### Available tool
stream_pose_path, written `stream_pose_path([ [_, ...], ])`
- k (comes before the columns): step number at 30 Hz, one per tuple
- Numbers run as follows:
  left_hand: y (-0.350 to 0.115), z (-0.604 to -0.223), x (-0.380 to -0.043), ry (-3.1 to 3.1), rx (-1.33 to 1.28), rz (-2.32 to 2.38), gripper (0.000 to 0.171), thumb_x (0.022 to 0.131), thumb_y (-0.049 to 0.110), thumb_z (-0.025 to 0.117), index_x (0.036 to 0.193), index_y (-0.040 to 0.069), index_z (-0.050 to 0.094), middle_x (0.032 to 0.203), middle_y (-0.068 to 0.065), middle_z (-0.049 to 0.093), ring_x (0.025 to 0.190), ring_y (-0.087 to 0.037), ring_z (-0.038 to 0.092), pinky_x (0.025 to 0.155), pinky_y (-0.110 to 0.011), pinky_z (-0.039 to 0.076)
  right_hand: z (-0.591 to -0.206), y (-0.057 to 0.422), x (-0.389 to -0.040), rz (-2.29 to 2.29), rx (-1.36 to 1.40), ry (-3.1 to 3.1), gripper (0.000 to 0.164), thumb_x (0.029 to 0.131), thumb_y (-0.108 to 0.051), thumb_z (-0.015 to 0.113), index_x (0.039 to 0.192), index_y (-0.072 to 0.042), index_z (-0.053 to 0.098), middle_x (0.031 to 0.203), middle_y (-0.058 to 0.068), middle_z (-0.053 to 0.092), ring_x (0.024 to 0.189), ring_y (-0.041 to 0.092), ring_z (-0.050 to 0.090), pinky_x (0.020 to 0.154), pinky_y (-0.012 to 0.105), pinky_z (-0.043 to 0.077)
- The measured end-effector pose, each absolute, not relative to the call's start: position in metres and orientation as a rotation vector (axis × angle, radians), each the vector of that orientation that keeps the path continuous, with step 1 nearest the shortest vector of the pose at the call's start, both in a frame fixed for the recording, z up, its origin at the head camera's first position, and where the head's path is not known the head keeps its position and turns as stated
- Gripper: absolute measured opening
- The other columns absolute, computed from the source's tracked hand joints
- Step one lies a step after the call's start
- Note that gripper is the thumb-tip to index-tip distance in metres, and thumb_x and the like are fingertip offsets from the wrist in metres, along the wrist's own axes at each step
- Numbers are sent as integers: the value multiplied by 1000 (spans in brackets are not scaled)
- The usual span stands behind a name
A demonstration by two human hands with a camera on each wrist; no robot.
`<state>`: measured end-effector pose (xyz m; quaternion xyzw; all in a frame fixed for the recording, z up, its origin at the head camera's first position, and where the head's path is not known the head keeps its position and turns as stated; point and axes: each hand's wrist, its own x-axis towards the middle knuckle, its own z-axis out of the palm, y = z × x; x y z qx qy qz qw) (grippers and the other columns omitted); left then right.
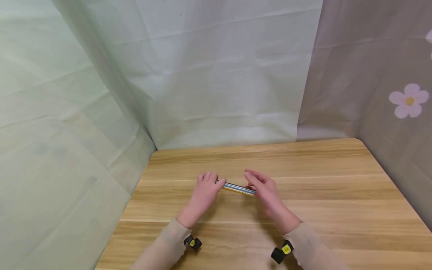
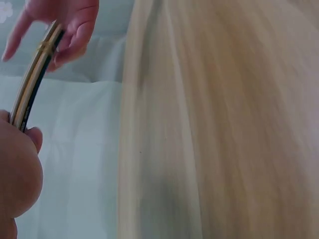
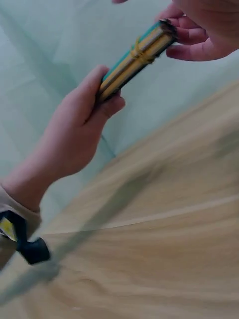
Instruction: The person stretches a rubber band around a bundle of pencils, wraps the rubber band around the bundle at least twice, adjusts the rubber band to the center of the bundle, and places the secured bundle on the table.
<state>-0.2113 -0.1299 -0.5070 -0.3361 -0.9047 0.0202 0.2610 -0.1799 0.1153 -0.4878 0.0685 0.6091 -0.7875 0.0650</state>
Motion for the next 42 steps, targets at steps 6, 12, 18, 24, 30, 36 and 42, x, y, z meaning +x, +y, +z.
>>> stream_pose_path([
  [6, -130, -504, -209, -2538, -772, 24, 16, 101, 2, 65, 107, 14, 58, 96, -4, 50, 90, -26, 45, 91, -49, 41, -486, 125, -179, -2021, -232, 2488, 40, 105, -30, 73, 136, -5, 70, 129, 8, 71, 115, 24, 62, 91, 32, 56],
  [12, -131, -502, -208, -2572, -807, 113, 15, 102, 9, 68, 107, 15, 55, 97, -3, 51, 94, -25, 49, 92, -46, 43, -491, 134, -181, -1340, -645, 3049, 26, 95, -25, 84, 119, -14, 81, 116, 1, 77, 105, 24, 69, 85, 47, 58],
  [18, -131, -503, -209, -2580, -850, 134, 16, 106, 21, 64, 117, 12, 56, 100, -2, 54, 93, -21, 51, 85, -38, 44, -492, 142, -182, -1070, -741, 3120, 19, 102, -32, 76, 113, -17, 78, 111, -2, 76, 103, 22, 69, 83, 46, 55],
  [24, -134, -505, -211, -2557, -832, 129, 26, 106, 38, 60, 114, 13, 57, 96, 0, 54, 86, -19, 52, 77, -36, 46, -495, 151, -183, -1030, -766, 3155, 22, 104, -31, 72, 119, -16, 77, 111, -2, 76, 103, 23, 68, 85, 47, 56],
  [30, -132, -509, -213, -2572, -858, 63, 25, 106, 34, 62, 109, 10, 56, 94, -3, 52, 82, -19, 47, 70, -32, 44, -498, 147, -184, -955, -847, 3195, 26, 105, -24, 72, 127, -12, 76, 114, 2, 73, 104, 24, 67, 85, 46, 56],
  [36, -126, -510, -212, -2599, -839, 126, 25, 107, 34, 61, 106, 10, 56, 93, -2, 51, 82, -18, 46, 71, -30, 44, -504, 139, -186, -905, -970, 3205, 27, 103, -16, 73, 129, -6, 75, 114, 4, 71, 102, 24, 67, 85, 45, 56],
  [42, -124, -513, -211, -2609, -849, 158, 25, 107, 34, 61, 99, 12, 54, 91, -2, 55, 84, -20, 52, 70, -31, 46, -510, 138, -189, -909, -1094, 3205, 28, 100, -13, 76, 126, -3, 76, 113, 6, 73, 102, 26, 69, 87, 47, 57],
])
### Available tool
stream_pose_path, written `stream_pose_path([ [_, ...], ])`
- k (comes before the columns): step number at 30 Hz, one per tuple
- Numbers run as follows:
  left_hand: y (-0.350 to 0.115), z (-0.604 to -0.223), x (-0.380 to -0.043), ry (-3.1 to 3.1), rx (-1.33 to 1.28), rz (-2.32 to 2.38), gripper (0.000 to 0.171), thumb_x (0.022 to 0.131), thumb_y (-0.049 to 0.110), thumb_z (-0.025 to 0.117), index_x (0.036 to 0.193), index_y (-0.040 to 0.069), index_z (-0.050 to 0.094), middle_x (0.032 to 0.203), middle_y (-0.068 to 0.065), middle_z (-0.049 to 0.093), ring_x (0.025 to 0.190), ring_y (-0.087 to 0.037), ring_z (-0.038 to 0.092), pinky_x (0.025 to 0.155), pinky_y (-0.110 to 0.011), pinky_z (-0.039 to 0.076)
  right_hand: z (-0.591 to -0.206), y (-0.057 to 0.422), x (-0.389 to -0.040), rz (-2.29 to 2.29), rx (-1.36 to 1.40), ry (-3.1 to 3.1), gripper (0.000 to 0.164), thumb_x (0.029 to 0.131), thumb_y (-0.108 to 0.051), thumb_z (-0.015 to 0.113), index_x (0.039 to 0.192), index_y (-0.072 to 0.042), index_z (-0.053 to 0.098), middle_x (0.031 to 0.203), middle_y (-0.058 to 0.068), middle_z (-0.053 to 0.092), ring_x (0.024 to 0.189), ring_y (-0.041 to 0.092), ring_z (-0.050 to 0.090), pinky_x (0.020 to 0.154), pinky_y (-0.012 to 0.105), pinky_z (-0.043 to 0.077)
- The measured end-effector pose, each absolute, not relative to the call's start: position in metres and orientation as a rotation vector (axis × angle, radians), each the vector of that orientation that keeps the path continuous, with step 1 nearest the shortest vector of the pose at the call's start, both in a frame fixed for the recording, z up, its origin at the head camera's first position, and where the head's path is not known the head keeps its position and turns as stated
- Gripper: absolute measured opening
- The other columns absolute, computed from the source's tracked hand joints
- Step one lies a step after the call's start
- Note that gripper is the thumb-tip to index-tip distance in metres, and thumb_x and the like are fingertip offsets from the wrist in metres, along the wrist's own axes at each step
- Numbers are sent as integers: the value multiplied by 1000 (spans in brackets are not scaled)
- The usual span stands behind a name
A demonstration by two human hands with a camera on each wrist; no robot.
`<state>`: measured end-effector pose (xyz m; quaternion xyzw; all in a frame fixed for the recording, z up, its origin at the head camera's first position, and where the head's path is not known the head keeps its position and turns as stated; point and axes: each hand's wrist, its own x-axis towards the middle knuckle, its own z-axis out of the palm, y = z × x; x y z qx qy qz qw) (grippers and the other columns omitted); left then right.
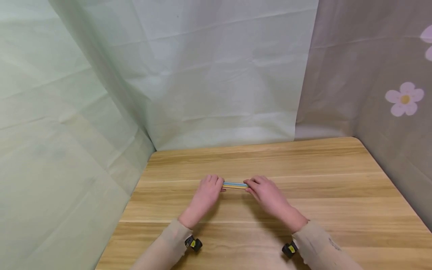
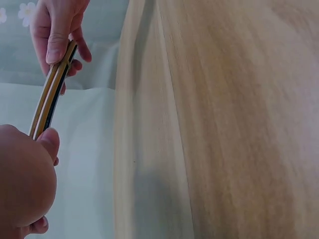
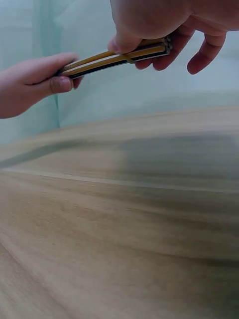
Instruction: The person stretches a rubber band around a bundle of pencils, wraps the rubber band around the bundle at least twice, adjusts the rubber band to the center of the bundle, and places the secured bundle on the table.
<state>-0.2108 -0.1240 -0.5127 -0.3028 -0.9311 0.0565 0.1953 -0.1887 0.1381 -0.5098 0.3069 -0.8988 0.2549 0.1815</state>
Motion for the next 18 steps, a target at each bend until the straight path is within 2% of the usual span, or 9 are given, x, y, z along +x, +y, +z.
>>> stream_pose_path([
  [5, -128, -515, -212, -2626, -831, 77, 24, 105, 32, 65, 99, 11, 55, 93, -3, 59, 88, -21, 56, 76, -34, 49, -504, 144, -193, 749, 840, -2571, 37, 97, -20, 81, 130, -5, 74, 114, 6, 76, 104, 28, 70, 90, 50, 57],
  [9, -130, -515, -211, -2636, -840, 89, 24, 106, 31, 64, 99, 11, 54, 93, -2, 58, 87, -20, 55, 77, -34, 49, -498, 150, -196, 658, 825, -2561, 31, 91, -26, 88, 116, -10, 80, 108, 4, 78, 103, 29, 71, 90, 50, 57],
  [12, -128, -514, -209, -2632, -855, 136, 24, 106, 32, 63, 99, 11, 54, 91, -2, 58, 85, -19, 54, 73, -32, 49, -498, 151, -198, 571, 880, -2538, 24, 89, -27, 90, 106, -13, 81, 104, 1, 77, 100, 26, 71, 87, 48, 58],
  [15, -123, -513, -208, -2621, -880, 175, 25, 107, 33, 63, 100, 11, 55, 91, -2, 59, 83, -18, 55, 69, -30, 49, -501, 148, -200, 555, 946, -2501, 24, 86, -25, 92, 105, -13, 81, 101, 0, 76, 96, 24, 71, 84, 46, 58],
  [18, -119, -515, -207, -2617, -923, 188, 26, 107, 35, 63, 103, 10, 57, 92, -2, 61, 84, -18, 56, 72, -30, 50, -502, 144, -199, 554, 995, -2488, 26, 86, -26, 92, 106, -12, 82, 101, -1, 76, 95, 23, 71, 84, 48, 58],
])
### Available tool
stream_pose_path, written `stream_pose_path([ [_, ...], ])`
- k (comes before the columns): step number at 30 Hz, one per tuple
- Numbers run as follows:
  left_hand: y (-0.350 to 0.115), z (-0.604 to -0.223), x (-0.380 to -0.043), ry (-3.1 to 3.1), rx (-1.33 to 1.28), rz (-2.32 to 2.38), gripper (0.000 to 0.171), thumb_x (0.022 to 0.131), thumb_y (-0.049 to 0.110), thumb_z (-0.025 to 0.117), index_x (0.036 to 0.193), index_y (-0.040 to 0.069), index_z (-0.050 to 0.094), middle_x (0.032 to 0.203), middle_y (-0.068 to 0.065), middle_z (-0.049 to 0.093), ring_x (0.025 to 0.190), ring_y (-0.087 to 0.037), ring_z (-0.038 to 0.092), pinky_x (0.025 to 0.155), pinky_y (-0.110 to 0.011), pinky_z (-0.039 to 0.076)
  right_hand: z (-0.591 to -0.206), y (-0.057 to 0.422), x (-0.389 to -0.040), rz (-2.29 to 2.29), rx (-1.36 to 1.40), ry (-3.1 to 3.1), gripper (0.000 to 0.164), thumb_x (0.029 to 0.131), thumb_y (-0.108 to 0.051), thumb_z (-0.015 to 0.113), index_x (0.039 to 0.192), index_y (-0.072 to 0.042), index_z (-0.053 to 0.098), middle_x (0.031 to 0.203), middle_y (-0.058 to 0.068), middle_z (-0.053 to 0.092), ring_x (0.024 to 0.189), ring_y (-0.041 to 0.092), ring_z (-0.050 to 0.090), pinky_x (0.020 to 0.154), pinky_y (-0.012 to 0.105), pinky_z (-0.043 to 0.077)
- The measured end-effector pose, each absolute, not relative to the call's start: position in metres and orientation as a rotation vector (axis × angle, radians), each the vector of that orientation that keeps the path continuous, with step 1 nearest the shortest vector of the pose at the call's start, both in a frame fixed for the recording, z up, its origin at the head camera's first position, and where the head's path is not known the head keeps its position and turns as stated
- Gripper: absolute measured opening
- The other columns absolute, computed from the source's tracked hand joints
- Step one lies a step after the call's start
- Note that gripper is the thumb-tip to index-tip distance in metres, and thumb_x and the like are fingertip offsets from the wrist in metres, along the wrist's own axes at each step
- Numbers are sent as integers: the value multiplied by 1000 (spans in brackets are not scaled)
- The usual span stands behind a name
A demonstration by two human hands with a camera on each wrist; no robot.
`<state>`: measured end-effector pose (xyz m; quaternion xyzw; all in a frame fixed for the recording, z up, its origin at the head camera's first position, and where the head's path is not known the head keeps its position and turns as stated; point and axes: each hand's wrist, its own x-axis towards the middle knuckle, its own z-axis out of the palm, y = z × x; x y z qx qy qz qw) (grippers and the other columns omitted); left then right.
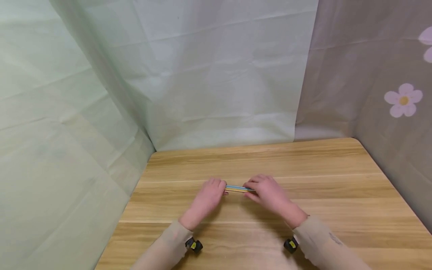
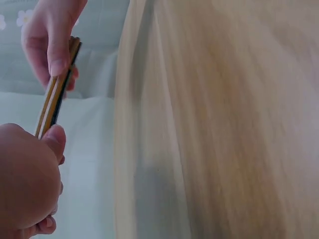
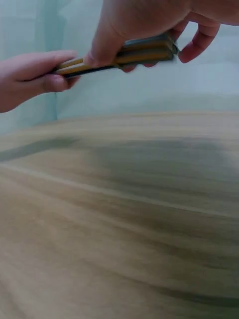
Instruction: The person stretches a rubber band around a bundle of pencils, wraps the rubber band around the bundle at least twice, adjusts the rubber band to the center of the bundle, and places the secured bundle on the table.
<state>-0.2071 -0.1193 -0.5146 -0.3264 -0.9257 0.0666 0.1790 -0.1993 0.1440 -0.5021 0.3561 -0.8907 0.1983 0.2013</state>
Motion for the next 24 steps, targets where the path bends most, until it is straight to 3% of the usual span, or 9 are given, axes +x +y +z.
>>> stream_pose_path([
  [3, -119, -517, -207, -2629, -949, 174, 23, 106, 30, 66, 104, 9, 57, 94, -3, 62, 88, -19, 58, 78, -32, 52, -502, 144, -199, 559, 998, -2542, 34, 87, -31, 90, 114, -11, 81, 106, 2, 77, 100, 27, 72, 89, 53, 57],
  [7, -123, -518, -208, -2660, -873, 131, 21, 105, 28, 67, 102, 10, 56, 95, -3, 62, 88, -20, 59, 77, -33, 52, -500, 152, -199, 541, 892, -2620, 46, 84, -35, 93, 121, -10, 80, 113, 8, 78, 106, 32, 72, 91, 58, 55],
  [15, -117, -514, -203, -2658, -903, 212, 23, 108, 34, 61, 100, 13, 55, 92, -1, 59, 86, -18, 57, 74, -32, 49, -501, 146, -198, 446, 974, -2569, 24, 86, -28, 91, 102, -13, 81, 98, -1, 77, 95, 26, 72, 87, 54, 56],
  [24, -108, -519, -203, -2645, -926, 174, 27, 106, 36, 63, 99, 11, 55, 90, -1, 60, 84, -18, 58, 73, -31, 48, -493, 134, -197, 471, 927, -2686, 43, 83, -42, 92, 113, -14, 82, 107, 2, 78, 104, 29, 72, 91, 58, 54],
])
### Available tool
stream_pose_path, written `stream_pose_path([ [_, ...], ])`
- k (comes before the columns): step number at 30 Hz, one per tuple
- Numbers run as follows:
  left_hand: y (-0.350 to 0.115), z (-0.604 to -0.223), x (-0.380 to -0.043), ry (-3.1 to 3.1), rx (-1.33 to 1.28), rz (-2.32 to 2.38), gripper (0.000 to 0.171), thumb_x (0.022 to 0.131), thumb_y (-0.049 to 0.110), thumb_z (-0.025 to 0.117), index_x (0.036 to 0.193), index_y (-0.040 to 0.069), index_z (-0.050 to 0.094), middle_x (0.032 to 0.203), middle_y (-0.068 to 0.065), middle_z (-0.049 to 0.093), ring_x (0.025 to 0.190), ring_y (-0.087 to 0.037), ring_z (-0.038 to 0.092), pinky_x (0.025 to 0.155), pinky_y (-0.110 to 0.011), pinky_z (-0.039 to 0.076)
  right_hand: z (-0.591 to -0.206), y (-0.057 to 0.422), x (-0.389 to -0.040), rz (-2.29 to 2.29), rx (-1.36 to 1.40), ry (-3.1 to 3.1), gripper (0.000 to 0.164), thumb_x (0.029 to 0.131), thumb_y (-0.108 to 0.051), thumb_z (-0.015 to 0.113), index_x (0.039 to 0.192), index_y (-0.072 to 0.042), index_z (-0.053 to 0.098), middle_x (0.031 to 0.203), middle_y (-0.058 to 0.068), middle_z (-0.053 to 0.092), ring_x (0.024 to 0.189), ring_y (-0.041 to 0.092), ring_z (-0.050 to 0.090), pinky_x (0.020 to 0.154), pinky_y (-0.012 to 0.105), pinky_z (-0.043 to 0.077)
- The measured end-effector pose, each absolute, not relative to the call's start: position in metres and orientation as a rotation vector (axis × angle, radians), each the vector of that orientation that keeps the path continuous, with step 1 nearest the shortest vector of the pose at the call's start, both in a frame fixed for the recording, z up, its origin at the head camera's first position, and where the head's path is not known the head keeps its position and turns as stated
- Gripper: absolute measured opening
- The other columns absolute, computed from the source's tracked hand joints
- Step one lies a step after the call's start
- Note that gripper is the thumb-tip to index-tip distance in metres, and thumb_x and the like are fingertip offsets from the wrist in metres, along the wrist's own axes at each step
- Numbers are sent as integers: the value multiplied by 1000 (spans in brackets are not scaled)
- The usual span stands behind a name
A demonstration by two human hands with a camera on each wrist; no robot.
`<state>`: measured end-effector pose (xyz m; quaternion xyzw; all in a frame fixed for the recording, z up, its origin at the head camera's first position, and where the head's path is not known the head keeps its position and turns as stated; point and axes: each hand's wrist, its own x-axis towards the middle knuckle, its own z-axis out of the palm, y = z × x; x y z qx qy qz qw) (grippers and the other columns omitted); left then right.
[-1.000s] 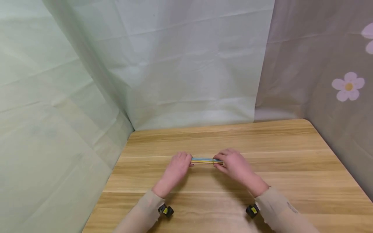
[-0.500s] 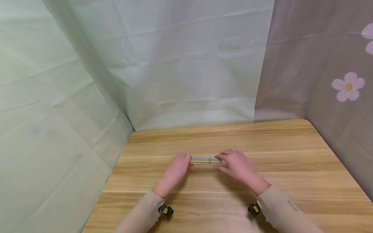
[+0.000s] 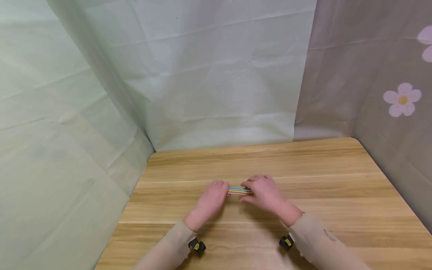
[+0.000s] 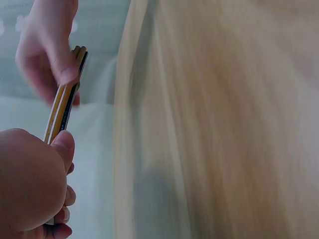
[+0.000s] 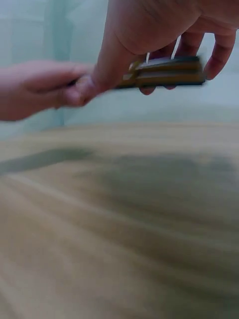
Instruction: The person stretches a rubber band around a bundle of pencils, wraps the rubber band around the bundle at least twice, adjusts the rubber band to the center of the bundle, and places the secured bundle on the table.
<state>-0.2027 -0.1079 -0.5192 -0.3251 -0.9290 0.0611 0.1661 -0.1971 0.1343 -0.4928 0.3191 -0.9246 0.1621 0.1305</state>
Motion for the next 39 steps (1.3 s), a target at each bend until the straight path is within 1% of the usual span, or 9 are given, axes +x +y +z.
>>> stream_pose_path([
  [3, -115, -520, -206, -2713, -866, 125, 26, 107, 35, 62, 98, 11, 54, 89, -2, 60, 85, -20, 58, 75, -33, 47, -489, 143, -199, 456, 861, -2726, 43, 81, -39, 94, 113, -13, 82, 108, 4, 78, 104, 30, 72, 92, 59, 54],
  [10, -122, -515, -206, -2748, -856, 121, 26, 109, 36, 59, 101, 11, 54, 92, -2, 60, 87, -19, 57, 74, -33, 47, -482, 156, -201, 408, 909, -2746, 29, 88, -30, 90, 110, -13, 82, 103, 2, 78, 96, 27, 73, 89, 58, 56],
  [21, -113, -501, -200, -2641, -887, 204, 30, 107, 37, 62, 95, 11, 52, 84, -1, 57, 78, -18, 54, 70, -33, 47, -484, 146, -201, 466, 1024, -2544, 21, 83, -24, 93, 96, -14, 80, 86, -5, 71, 76, 15, 67, 72, 40, 56],
  [24, -106, -505, -196, -2610, -947, 226, 29, 107, 37, 62, 97, 11, 54, 85, 0, 59, 77, -17, 54, 69, -31, 46, -491, 137, -199, 482, 1071, -2535, 21, 85, -25, 92, 98, -12, 80, 88, -3, 73, 78, 17, 68, 72, 42, 56],
  [27, -100, -509, -195, -2609, -1002, 203, 27, 107, 37, 62, 102, 11, 57, 90, -1, 62, 80, -16, 56, 72, -30, 48, -493, 130, -198, 498, 1083, -2566, 30, 87, -34, 90, 105, -10, 82, 95, 1, 76, 85, 21, 72, 76, 47, 58],
  [31, -99, -513, -197, -2712, -944, 153, 24, 107, 34, 63, 106, 11, 57, 96, -1, 64, 88, -18, 59, 79, -32, 50, -491, 131, -197, 457, 967, -2653, 43, 83, -42, 92, 111, -11, 81, 104, 3, 78, 97, 28, 74, 84, 56, 56],
  [34, -103, -514, -198, -2769, -878, 132, 22, 107, 33, 64, 105, 12, 57, 97, -1, 64, 91, -18, 60, 81, -33, 50, -491, 139, -198, 421, 873, -2694, 34, 80, -36, 96, 102, -15, 81, 100, 0, 77, 97, 27, 72, 87, 58, 55],
  [37, -104, -516, -199, -2727, -881, 153, 24, 107, 34, 63, 102, 12, 56, 94, -1, 63, 88, -18, 60, 78, -33, 50, -492, 142, -200, 391, 886, -2670, 24, 79, -31, 97, 89, -19, 79, 90, -5, 74, 88, 22, 71, 83, 55, 56],
  [39, -103, -517, -200, -2668, -907, 174, 27, 107, 37, 63, 101, 12, 56, 92, -1, 63, 84, -18, 59, 74, -32, 50, -494, 140, -202, 381, 931, -2642, 22, 81, -31, 95, 88, -20, 78, 87, -7, 72, 85, 20, 69, 80, 52, 56],
])
